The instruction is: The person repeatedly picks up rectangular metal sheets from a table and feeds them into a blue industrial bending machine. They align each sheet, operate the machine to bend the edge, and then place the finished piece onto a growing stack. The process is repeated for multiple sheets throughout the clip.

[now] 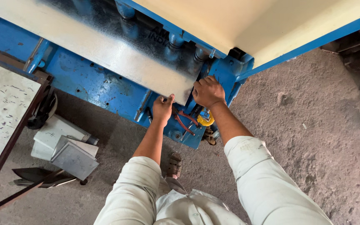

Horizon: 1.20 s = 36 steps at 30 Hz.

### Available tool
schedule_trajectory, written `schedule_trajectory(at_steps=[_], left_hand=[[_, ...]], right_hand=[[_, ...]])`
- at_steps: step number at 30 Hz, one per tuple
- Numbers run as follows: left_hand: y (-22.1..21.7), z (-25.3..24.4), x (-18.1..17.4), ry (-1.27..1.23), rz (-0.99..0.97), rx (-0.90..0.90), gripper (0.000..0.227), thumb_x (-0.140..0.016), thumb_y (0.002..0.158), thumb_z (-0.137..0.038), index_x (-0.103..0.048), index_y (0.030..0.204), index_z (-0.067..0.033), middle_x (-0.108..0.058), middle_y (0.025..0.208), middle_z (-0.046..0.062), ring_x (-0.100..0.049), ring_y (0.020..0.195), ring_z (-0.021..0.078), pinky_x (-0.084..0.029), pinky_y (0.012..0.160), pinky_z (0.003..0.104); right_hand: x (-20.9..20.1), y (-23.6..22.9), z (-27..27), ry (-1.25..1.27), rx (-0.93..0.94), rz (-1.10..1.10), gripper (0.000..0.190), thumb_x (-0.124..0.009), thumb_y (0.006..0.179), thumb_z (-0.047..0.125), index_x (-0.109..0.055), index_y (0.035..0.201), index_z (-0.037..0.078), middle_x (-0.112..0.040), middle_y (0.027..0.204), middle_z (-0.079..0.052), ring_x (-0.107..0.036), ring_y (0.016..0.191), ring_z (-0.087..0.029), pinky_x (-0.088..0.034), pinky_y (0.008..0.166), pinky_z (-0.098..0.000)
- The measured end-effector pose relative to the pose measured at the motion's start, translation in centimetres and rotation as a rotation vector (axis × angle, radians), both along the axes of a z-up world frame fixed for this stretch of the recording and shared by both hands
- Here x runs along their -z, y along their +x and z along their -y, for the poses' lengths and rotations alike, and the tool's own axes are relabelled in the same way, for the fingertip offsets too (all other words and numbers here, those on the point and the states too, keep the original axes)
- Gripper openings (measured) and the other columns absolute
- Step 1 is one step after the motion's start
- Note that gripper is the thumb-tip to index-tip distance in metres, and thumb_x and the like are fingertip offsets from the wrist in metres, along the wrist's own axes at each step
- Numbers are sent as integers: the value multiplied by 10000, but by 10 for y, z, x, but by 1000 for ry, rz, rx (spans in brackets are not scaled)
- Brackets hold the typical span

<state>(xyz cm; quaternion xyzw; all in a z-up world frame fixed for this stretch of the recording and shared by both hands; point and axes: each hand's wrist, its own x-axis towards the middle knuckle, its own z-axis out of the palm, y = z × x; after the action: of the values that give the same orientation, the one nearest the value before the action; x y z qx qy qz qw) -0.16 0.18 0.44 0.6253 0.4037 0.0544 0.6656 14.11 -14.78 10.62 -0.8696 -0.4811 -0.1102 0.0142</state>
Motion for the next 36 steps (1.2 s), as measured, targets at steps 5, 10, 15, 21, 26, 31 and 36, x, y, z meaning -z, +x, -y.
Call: schedule_trajectory(at_steps=[5, 10, 15, 21, 26, 31, 36], left_hand=[[-1, 1, 0, -18, 11, 2, 533, -768, 919, -462, -530, 770, -9, -487, 647, 49, -425, 615, 144, -390, 544, 361], [0, 0, 6, -17, 65, -11, 504, -762, 905, -463, -591, 822, 4, -594, 700, 57, -503, 657, 141, -444, 597, 344], [1, 0, 13, 11, 86, -22, 527, -771, 899, -475, -594, 904, 22, -628, 757, 72, -554, 716, 148, -484, 653, 344], [1, -1, 16, 68, -49, 36, 579, -770, 936, -464, -584, 853, 77, -567, 745, 148, -486, 701, 212, -446, 636, 388], [1, -2, 9, -9, 84, -6, 474, -760, 896, -453, -605, 805, -14, -632, 712, 50, -543, 671, 146, -465, 622, 351], [0, -1, 2, 20, -56, 27, 569, -762, 937, -460, -509, 790, 28, -497, 679, 104, -430, 641, 186, -404, 571, 397], [0, 0, -3, 20, -7, 6, 507, -750, 914, -450, -530, 762, -19, -537, 659, 66, -467, 625, 157, -423, 571, 374]], right_hand=[[0, 0, 2, -8, -21, 19, 147, -724, 822, 260, -747, 866, 122, -714, 857, -57, -692, 921, -254, -517, 1021, -408], [-1, 1, 0, 24, -17, 7, 120, -718, 822, 234, -736, 848, 118, -714, 847, -58, -696, 917, -258, -526, 1005, -399], [-1, 1, -1, 9, 4, 5, 135, -718, 831, 242, -735, 855, 110, -713, 842, -60, -693, 901, -256, -526, 1005, -400], [-2, 1, -3, -48, 34, -35, 143, -709, 838, 243, -737, 879, 109, -720, 868, -58, -686, 934, -253, -516, 1014, -411], [-6, -1, -5, -82, 58, -35, 151, -703, 850, 244, -737, 920, 114, -723, 919, -51, -680, 992, -254, -506, 1020, -401], [-8, -2, -7, -140, 89, -68, 170, -691, 872, 251, -735, 953, 108, -722, 947, -52, -670, 1022, -252, -481, 1039, -396], [-10, -2, -7, -138, 105, -106, 149, -685, 877, 240, -731, 945, 115, -721, 958, -44, -664, 1044, -255, -477, 1041, -396]])
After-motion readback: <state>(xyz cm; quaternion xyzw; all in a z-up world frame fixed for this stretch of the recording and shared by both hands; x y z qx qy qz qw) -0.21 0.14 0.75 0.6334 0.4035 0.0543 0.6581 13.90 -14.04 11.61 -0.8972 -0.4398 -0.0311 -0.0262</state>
